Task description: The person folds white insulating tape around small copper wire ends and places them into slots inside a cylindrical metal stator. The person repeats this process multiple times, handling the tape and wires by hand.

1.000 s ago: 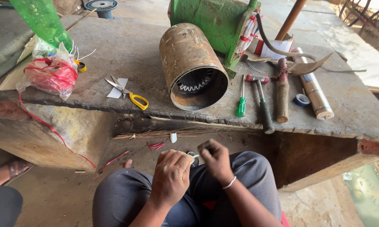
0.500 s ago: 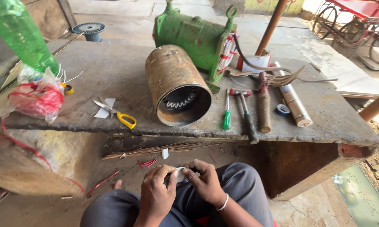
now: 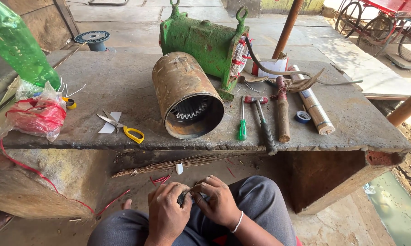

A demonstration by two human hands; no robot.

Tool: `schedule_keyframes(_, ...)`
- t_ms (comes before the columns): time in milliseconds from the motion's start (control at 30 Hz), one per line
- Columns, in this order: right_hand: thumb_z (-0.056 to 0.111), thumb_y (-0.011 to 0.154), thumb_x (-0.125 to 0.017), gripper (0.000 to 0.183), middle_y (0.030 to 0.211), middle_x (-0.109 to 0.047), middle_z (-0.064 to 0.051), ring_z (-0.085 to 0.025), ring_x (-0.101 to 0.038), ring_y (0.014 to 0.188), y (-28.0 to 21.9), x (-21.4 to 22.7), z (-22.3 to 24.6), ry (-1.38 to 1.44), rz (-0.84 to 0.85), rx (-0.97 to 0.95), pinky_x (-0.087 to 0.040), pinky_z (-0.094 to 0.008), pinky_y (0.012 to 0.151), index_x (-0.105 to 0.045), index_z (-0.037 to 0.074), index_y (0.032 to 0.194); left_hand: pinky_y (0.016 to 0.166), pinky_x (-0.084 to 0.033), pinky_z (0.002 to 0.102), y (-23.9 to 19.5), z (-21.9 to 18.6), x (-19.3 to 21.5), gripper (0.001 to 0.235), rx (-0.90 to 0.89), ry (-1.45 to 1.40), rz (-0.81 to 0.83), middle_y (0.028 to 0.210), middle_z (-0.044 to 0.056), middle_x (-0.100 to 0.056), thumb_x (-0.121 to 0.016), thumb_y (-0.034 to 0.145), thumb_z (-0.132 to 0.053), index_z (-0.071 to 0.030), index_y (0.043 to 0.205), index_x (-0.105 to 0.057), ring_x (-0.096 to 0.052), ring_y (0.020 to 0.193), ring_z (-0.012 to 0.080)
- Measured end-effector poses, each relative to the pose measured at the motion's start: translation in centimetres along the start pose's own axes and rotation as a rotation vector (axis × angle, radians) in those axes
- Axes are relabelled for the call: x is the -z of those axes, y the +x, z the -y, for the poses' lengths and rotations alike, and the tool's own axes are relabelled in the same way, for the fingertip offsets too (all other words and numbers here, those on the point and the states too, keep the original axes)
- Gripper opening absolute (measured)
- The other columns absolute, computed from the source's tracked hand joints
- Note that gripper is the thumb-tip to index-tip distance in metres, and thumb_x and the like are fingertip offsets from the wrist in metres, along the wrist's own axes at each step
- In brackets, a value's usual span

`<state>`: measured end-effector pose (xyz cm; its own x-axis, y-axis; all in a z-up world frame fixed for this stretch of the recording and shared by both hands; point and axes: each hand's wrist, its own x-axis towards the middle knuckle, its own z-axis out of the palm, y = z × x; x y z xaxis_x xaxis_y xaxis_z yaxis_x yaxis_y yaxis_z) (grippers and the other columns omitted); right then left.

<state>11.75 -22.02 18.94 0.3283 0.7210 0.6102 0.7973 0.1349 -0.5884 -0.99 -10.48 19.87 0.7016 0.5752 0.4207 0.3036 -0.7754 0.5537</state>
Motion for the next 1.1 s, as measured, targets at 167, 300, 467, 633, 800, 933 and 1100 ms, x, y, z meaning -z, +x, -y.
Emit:
schedule_keyframes(167, 0.008, 0.078, -0.079, 0.017, 0.092, -0.071, -0.008, -0.028, -0.064, 0.084, 0.0, 0.5, 0.3, -0.036, 0.034, 0.084, -0.054, -0.038, 0.076, -0.071, 0.007, 0.094, 0.091, -0.044, 0.043, 0.4, -0.2, 0.2, 0.012, 0.087, 0.024, 0.073, 0.080, -0.002, -0.073, -0.077, 0.074, -0.018, -0.014, 0.084, -0.071, -0.068, 0.086, 0.0224)
schedule_keyframes(300, 0.004, 0.079, -0.078, 0.019, 0.095, -0.070, -0.010, -0.029, -0.064, 0.084, 0.1, 0.2, 0.5, 0.001, 0.004, 0.106, -0.054, -0.038, 0.075, -0.070, 0.004, 0.095, 0.086, -0.045, 0.044, 0.4, 0.0, 0.3, 0.012, 0.109, -0.039, 0.082, 0.077, 0.000, -0.072, -0.076, 0.075, -0.021, -0.012, 0.078, -0.069, -0.069, 0.084, 0.0234)
schedule_keyframes(467, 0.001, 0.079, -0.077, 0.016, 0.093, -0.070, -0.010, -0.028, -0.065, 0.083, 0.0, -0.1, 0.8, 0.027, -0.003, 0.133, -0.053, -0.036, 0.074, -0.069, 0.004, 0.093, 0.083, -0.046, 0.047, 0.5, 0.6, 0.1, 0.014, 0.194, -0.065, 0.107, 0.079, 0.001, -0.072, -0.075, 0.076, -0.022, -0.010, 0.072, -0.068, -0.069, 0.087, 0.0242)
schedule_keyframes(633, 0.002, 0.095, -0.069, 0.004, 0.092, -0.066, -0.008, -0.017, -0.060, 0.081, -2.0, -0.4, -0.2, 0.374, -0.218, -0.147, -0.050, -0.029, 0.071, -0.067, 0.002, 0.098, 0.082, -0.054, 0.042, 0.6, 2.5, -0.9, 0.018, 0.348, -0.108, 0.211, 0.087, 0.004, -0.077, -0.075, 0.085, -0.030, -0.013, 0.089, -0.074, -0.074, 0.090, 0.0245)
schedule_keyframes(800, 0.001, 0.098, -0.065, 0.006, 0.087, -0.067, -0.008, -0.016, -0.062, 0.074, -2.0, -1.4, -4.5, 0.928, -0.402, -0.484, -0.053, -0.029, 0.069, -0.063, 0.000, 0.103, 0.077, -0.057, 0.028, 0.2, 3.2, -3.0, 0.035, 0.374, -0.807, 0.319, 0.095, 0.001, -0.078, -0.080, 0.084, -0.033, -0.012, 0.110, -0.071, -0.073, 0.088, 0.0138)
schedule_keyframes(933, 0.002, 0.097, -0.065, 0.006, 0.086, -0.067, -0.011, -0.018, -0.065, 0.076, -2.1, -1.4, -5.9, 1.194, -0.359, -0.563, -0.055, -0.032, 0.071, -0.061, 0.000, 0.101, 0.069, -0.056, 0.026, 0.5, 3.5, -3.4, 0.027, 0.405, -0.821, 0.171, 0.084, 0.004, -0.075, -0.078, 0.090, -0.021, -0.001, 0.107, -0.073, -0.068, 0.074, 0.0102)
schedule_keyframes(1100, 0.009, 0.092, -0.074, 0.030, 0.103, -0.065, -0.012, -0.022, -0.063, 0.093, -1.0, -1.3, -3.3, 0.907, -0.327, -0.493, -0.054, -0.036, 0.085, -0.058, -0.001, 0.116, 0.061, -0.057, 0.027, 0.6, 3.3, -2.1, 0.017, 0.529, -0.858, 0.044, 0.079, 0.007, -0.076, -0.073, 0.092, -0.011, -0.001, 0.105, -0.075, -0.070, 0.066, 0.0096)
